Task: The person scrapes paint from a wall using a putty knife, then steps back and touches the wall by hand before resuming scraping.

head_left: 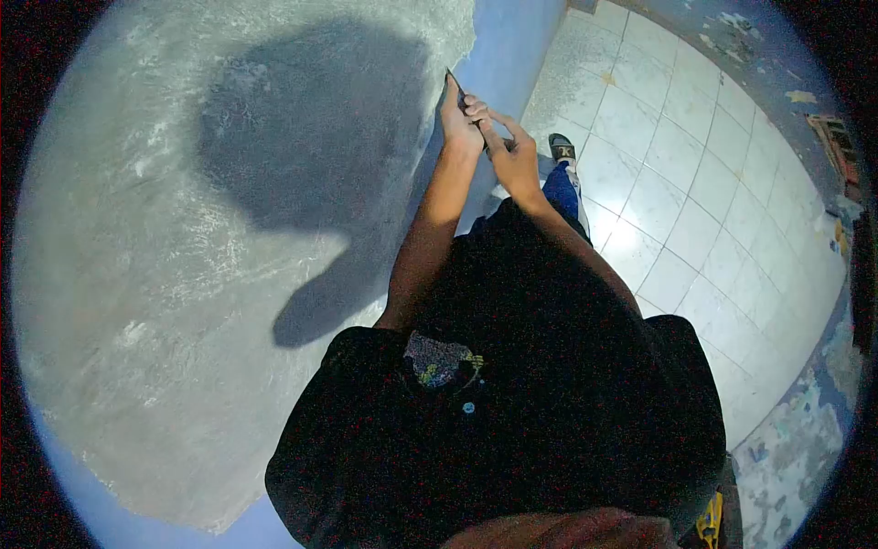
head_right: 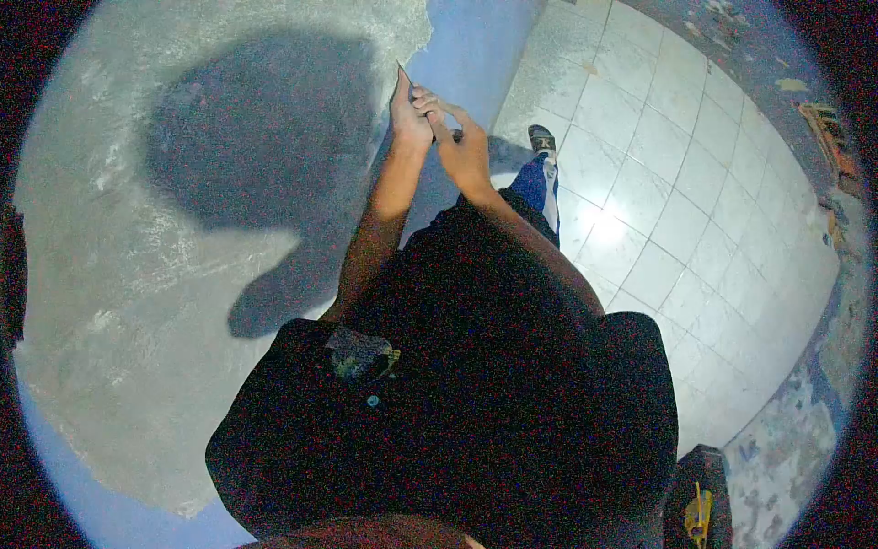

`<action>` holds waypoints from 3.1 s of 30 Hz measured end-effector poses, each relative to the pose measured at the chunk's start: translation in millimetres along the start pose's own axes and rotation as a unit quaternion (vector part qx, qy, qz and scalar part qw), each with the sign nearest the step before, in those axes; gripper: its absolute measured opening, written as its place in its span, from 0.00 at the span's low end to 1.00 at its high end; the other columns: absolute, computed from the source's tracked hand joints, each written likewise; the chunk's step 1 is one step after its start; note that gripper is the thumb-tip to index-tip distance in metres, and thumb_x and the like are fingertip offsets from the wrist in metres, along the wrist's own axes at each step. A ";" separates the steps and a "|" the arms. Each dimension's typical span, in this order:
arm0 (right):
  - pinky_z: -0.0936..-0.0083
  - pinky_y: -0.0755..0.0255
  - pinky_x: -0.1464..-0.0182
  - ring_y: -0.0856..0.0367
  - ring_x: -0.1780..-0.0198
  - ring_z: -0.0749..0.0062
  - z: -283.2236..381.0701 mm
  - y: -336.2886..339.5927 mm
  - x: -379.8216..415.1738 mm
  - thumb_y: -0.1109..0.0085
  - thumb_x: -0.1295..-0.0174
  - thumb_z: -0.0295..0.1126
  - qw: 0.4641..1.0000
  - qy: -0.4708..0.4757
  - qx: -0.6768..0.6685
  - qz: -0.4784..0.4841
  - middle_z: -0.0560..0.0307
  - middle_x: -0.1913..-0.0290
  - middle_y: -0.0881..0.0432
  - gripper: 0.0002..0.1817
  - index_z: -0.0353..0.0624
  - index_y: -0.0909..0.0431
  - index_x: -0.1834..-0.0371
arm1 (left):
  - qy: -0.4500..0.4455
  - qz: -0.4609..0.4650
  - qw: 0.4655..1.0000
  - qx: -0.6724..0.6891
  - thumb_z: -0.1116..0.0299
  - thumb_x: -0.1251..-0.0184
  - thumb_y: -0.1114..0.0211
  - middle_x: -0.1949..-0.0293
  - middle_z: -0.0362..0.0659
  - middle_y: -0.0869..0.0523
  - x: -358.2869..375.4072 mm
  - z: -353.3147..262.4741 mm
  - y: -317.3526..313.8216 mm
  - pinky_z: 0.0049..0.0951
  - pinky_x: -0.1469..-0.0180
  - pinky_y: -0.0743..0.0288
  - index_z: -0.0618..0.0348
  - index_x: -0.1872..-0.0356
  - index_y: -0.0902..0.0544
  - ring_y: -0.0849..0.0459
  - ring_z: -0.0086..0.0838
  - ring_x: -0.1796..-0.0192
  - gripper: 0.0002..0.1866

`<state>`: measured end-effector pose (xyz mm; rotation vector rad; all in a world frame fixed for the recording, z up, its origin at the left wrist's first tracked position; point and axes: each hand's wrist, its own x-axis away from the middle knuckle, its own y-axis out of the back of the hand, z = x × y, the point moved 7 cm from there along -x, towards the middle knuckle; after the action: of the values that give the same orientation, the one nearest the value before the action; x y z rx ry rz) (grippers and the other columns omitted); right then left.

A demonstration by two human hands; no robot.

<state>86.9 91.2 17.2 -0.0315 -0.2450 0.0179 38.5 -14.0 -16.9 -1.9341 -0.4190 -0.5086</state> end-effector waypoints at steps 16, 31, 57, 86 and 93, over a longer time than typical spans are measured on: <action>0.83 0.35 0.76 0.31 0.78 0.83 1.6 -10.5 8.6 0.47 0.40 0.36 0.998 0.037 -0.056 -0.012 0.56 0.73 0.23 0.14 0.38 0.25 0.57 | -0.005 -0.018 1.000 -0.016 0.53 0.41 0.40 0.83 0.36 0.31 1.8 -8.5 3.5 0.15 0.86 0.42 0.55 0.79 0.32 0.36 0.18 0.85 0.18; 0.79 0.33 0.74 0.29 0.77 0.79 16.7 -9.7 7.8 0.48 0.40 0.35 0.998 0.058 0.023 -0.011 0.52 0.74 0.22 0.14 0.36 0.25 0.59 | -0.011 -0.012 1.000 -0.019 0.52 0.42 0.40 0.87 0.34 0.35 -3.6 -8.4 5.0 0.15 0.88 0.45 0.54 0.84 0.33 0.37 0.18 0.88 0.20; 0.81 0.39 0.78 0.35 0.81 0.83 5.4 -10.0 7.8 0.45 0.43 0.34 0.997 0.067 0.016 -0.030 0.58 0.82 0.28 0.11 0.41 0.23 0.60 | 0.001 0.001 0.999 -0.036 0.45 0.42 0.44 0.88 0.32 0.39 3.5 -9.0 -1.9 0.18 0.85 0.50 0.49 0.85 0.37 0.43 0.18 0.89 0.23; 0.80 0.35 0.75 0.32 0.79 0.81 -5.4 -4.6 -20.5 0.45 0.43 0.34 0.998 0.024 -0.022 -0.046 0.54 0.74 0.20 0.11 0.40 0.22 0.63 | 0.022 -0.005 0.998 -0.064 0.46 0.41 0.44 0.88 0.35 0.33 -29.0 -1.6 -9.1 0.21 0.83 0.42 0.53 0.84 0.32 0.37 0.23 0.87 0.23; 0.87 0.38 0.73 0.34 0.76 0.87 1.8 -6.5 -7.5 0.45 0.42 0.34 0.999 0.041 -0.004 -0.032 0.65 0.75 0.25 0.11 0.41 0.21 0.61 | 0.082 0.078 0.992 0.052 0.47 0.41 0.46 0.86 0.35 0.36 -51.4 -6.8 35.9 0.22 0.83 0.43 0.52 0.81 0.34 0.41 0.22 0.87 0.21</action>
<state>79.3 84.6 17.4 -0.0316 -0.1642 -0.0472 11.9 -37.5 -69.1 -1.7916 -0.1837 -0.5295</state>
